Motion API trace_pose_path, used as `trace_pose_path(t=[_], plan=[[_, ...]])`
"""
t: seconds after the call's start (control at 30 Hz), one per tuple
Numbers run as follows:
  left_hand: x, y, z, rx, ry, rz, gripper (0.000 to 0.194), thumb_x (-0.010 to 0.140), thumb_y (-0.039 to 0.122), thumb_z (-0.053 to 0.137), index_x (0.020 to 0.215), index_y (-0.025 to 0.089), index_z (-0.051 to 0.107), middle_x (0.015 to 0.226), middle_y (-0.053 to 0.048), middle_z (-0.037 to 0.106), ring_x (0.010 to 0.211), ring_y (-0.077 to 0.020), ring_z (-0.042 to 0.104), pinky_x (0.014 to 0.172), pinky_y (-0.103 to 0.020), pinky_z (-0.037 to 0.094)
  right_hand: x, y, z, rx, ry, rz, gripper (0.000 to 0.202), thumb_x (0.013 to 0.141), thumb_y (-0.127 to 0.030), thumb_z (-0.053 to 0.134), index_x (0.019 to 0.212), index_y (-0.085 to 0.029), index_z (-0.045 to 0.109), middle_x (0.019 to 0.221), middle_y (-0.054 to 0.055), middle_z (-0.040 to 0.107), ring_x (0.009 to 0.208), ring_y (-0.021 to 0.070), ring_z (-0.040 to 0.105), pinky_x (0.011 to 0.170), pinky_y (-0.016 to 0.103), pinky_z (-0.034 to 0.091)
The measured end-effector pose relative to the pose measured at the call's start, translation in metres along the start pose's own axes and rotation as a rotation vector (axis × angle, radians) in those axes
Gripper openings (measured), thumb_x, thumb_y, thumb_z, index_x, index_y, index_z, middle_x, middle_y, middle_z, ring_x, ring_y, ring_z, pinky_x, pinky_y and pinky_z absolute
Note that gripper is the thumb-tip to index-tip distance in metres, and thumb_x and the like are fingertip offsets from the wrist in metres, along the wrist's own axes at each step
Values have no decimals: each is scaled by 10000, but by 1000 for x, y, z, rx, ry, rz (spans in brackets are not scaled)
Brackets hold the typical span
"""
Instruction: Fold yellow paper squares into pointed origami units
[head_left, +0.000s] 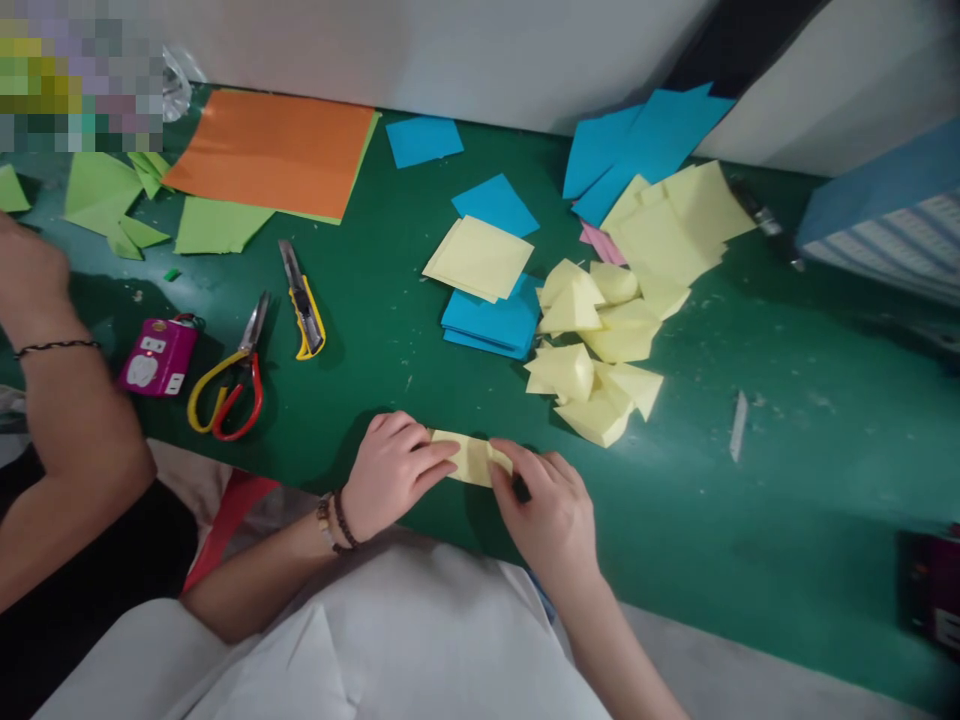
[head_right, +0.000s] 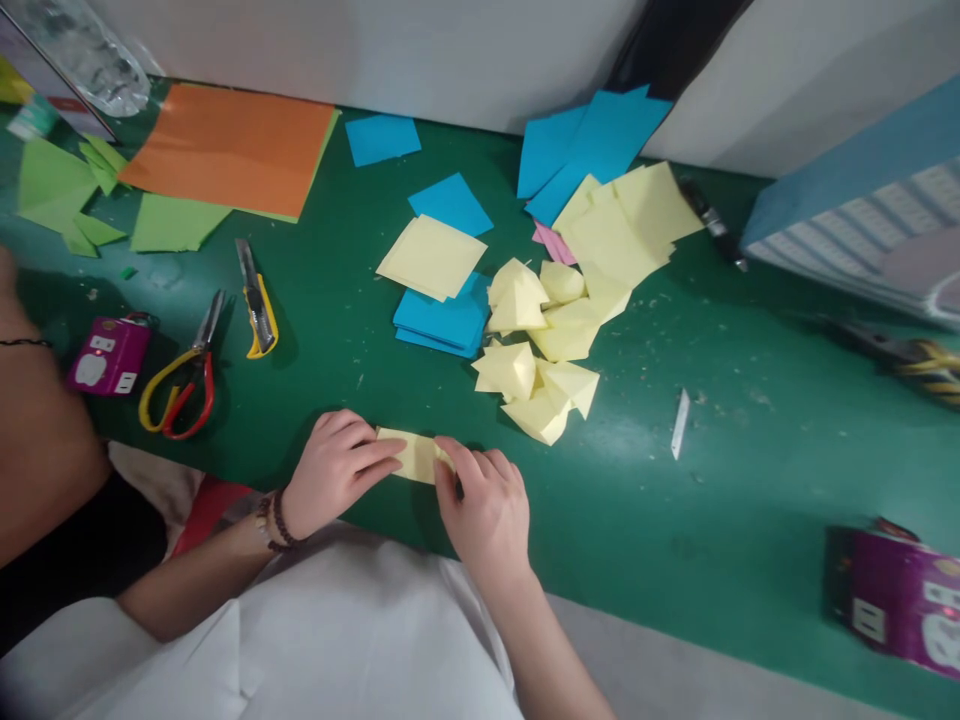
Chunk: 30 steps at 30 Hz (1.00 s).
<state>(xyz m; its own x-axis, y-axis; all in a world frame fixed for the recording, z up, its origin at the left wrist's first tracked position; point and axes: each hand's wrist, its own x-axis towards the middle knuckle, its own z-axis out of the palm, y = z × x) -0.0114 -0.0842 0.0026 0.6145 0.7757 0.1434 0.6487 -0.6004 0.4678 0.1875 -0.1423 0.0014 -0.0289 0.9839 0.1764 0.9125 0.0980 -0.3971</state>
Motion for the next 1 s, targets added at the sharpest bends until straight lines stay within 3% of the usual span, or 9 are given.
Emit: trace_pose_path(t=[1.0], plan=[[-4, -1, 3, 45, -1, -3, 199, 918, 367, 595, 1058, 270, 698, 831, -23, 598, 850, -183, 515, 764, -347, 385, 1, -1, 1, -15, -4, 22, 179, 915, -240, 519, 977, -187, 679, 658, 15, 653, 615, 161, 530, 645, 302, 407]])
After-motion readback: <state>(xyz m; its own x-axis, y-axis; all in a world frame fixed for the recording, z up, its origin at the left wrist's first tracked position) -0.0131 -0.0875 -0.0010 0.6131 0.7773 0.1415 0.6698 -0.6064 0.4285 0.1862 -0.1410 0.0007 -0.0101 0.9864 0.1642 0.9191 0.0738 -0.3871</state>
